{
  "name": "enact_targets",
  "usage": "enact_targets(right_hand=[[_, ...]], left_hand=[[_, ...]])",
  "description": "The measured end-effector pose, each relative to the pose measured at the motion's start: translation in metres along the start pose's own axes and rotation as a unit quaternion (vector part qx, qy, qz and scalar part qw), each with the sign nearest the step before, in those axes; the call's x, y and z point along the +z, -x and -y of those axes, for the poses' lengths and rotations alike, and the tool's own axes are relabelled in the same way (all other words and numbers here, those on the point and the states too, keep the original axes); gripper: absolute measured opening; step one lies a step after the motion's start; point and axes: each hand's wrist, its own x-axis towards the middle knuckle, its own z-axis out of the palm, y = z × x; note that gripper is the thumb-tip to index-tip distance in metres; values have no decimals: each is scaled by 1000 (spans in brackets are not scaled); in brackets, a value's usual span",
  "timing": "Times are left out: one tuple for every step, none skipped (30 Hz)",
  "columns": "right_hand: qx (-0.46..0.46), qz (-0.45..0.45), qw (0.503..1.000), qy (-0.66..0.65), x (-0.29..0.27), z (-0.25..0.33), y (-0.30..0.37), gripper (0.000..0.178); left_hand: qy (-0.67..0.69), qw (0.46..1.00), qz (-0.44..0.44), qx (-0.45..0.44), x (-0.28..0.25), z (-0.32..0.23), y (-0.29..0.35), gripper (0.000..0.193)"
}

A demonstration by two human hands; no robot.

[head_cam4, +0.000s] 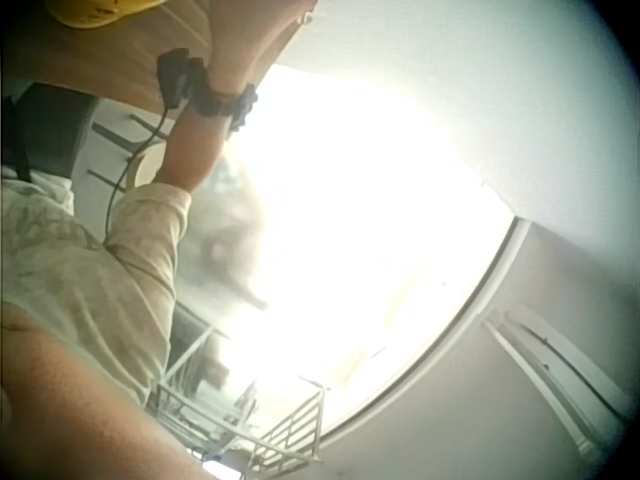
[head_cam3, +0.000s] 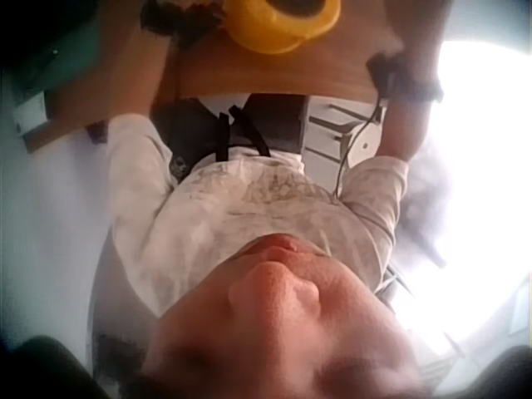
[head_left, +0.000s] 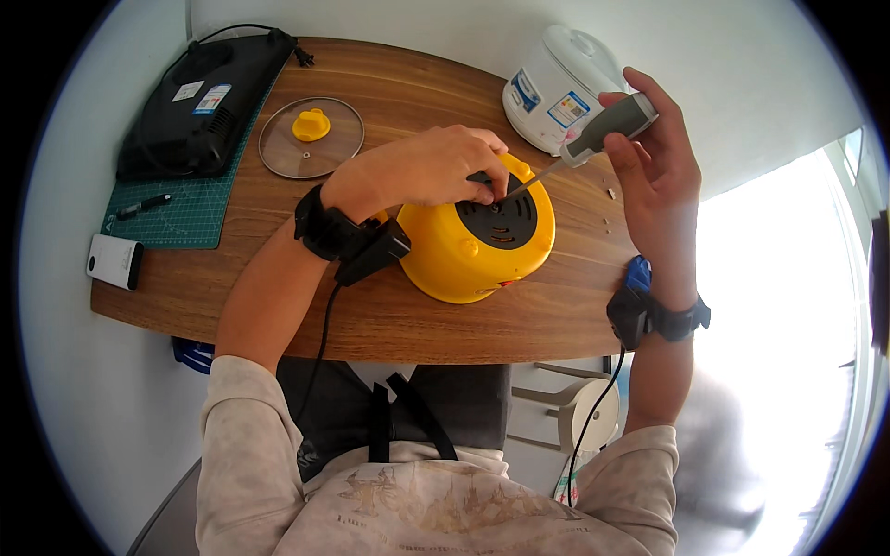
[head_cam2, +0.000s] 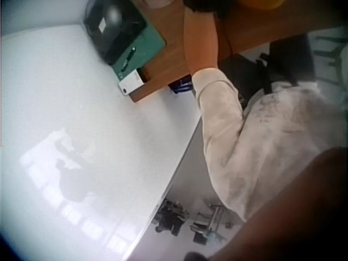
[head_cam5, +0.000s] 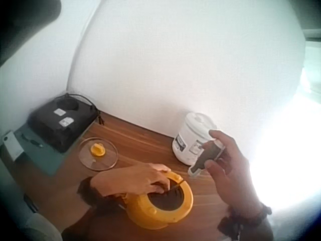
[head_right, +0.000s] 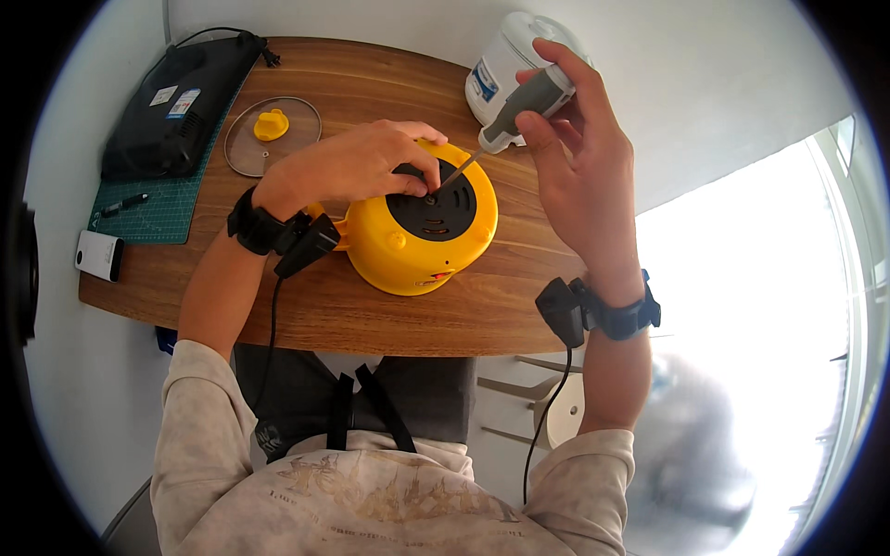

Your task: The person disassembles a yellow kettle by removing screws from the base, detaches the bottom cover, and then reassembles it by replacing the cover and tightening the screws.

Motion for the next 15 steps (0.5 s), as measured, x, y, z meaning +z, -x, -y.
enact_targets(right_hand=[[-1, 3, 1000, 4, 0, 3, 0, 50], [-2, 4, 1000, 4, 0, 6, 1, 50], [-4, 6, 1000, 2, 0, 9, 1, 51], [-5, 6, 1000, -3, 1, 12, 3, 51], [-5, 6, 1000, -10, 2, 14, 3, 52], [-10, 6, 1000, -13, 3, 14, 4, 52], [-14, 6, 1000, -15, 4, 13, 4, 52], [-19, 5, 1000, -18, 5, 12, 5, 53], [-16, 6, 1000, -16, 5, 12, 4, 53], [-14, 7, 1000, -15, 5, 11, 2, 53], [-12, 7, 1000, -14, 5, 11, 1, 53], [-13, 6, 1000, -16, 5, 11, 1, 53], [-13, 6, 1000, -17, 4, 9, 1, 53], [-14, 5, 1000, -18, 3, 8, 1, 53], [-15, 6, 1000, -26, 3, 7, 1, 53]], left_hand=[[-1, 1000, -2, 4, 0, 1, 0, 12], [-2, 1000, -5, 9, 1, 2, 0, 12], [-4, 1000, -7, 13, 1, 3, -1, 12], [-3, 1000, -8, 11, 2, 3, 0, 12], [-2, 1000, -8, 9, 2, 3, 0, 12], [-1, 1000, -9, 8, 2, 3, 0, 12], [-1, 1000, -8, 9, 2, 2, 0, 12], [-2, 1000, -7, 11, 2, 2, 0, 12], [-2, 1000, -6, 12, 2, 1, -1, 12], [-3, 1000, -7, 15, 1, 1, 0, 11], [-4, 1000, -8, 17, 1, 2, 1, 11], [-5, 1000, -9, 19, 1, 3, 1, 11], [-3, 1000, -9, 20, 1, 3, 0, 11], [-1, 1000, -9, 20, 2, 3, 0, 11], [1, 1000, -9, 21, 2, 3, -1, 11]])
